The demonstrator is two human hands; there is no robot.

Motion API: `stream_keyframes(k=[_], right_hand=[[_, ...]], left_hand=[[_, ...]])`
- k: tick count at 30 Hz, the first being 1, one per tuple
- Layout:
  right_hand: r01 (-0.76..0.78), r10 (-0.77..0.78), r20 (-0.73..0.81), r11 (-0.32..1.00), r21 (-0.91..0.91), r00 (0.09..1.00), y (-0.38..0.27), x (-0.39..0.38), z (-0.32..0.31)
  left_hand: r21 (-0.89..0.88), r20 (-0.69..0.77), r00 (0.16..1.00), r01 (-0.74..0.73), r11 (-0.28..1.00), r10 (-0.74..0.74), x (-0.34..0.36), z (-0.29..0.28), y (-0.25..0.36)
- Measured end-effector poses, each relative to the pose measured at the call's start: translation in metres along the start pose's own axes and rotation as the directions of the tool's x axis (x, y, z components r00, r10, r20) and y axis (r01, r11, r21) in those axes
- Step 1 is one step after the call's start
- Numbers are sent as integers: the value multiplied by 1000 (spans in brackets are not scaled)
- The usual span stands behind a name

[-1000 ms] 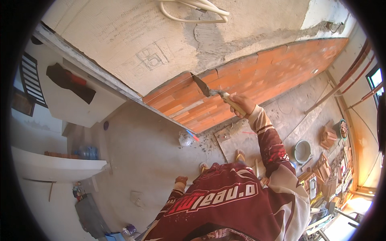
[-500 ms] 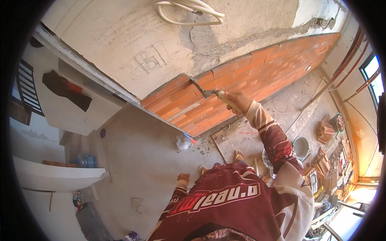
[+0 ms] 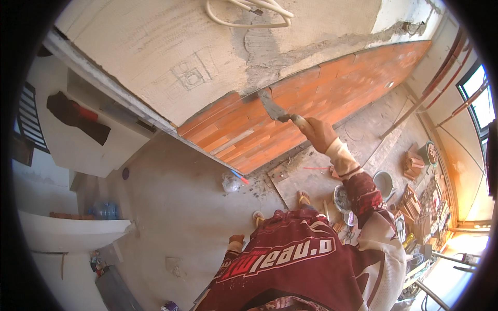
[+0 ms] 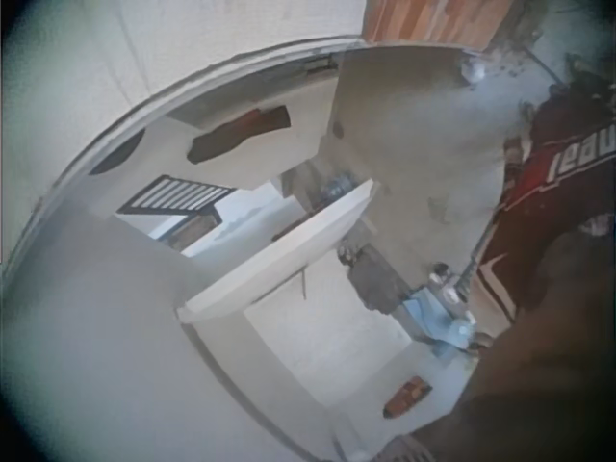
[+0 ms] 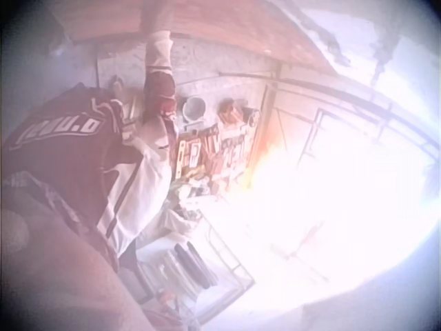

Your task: The person applies mortar to a wall using a trowel and places terracotta tiles. They use a string line to align the tiles and tap them into place with a rubber mallet. The person also mixes mortar in a bucket on the floor.

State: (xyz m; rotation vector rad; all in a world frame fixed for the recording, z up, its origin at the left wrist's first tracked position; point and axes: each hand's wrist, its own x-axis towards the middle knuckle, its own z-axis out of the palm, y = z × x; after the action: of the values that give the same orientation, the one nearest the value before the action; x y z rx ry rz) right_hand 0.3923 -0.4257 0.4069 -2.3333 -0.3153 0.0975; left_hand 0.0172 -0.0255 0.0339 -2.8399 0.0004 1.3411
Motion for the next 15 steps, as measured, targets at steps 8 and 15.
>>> stream_keyframes(k=[8, 15], right_hand=[[-145, 117, -311, 987, -68, 943, 84, -130, 12], [-481, 472, -568, 864, 147, 674, 169, -289, 62]], left_hand=[[-384, -157, 986, -9, 923, -55, 21, 8, -33], [-861, 38, 937, 207, 465, -346, 36, -91, -8]])
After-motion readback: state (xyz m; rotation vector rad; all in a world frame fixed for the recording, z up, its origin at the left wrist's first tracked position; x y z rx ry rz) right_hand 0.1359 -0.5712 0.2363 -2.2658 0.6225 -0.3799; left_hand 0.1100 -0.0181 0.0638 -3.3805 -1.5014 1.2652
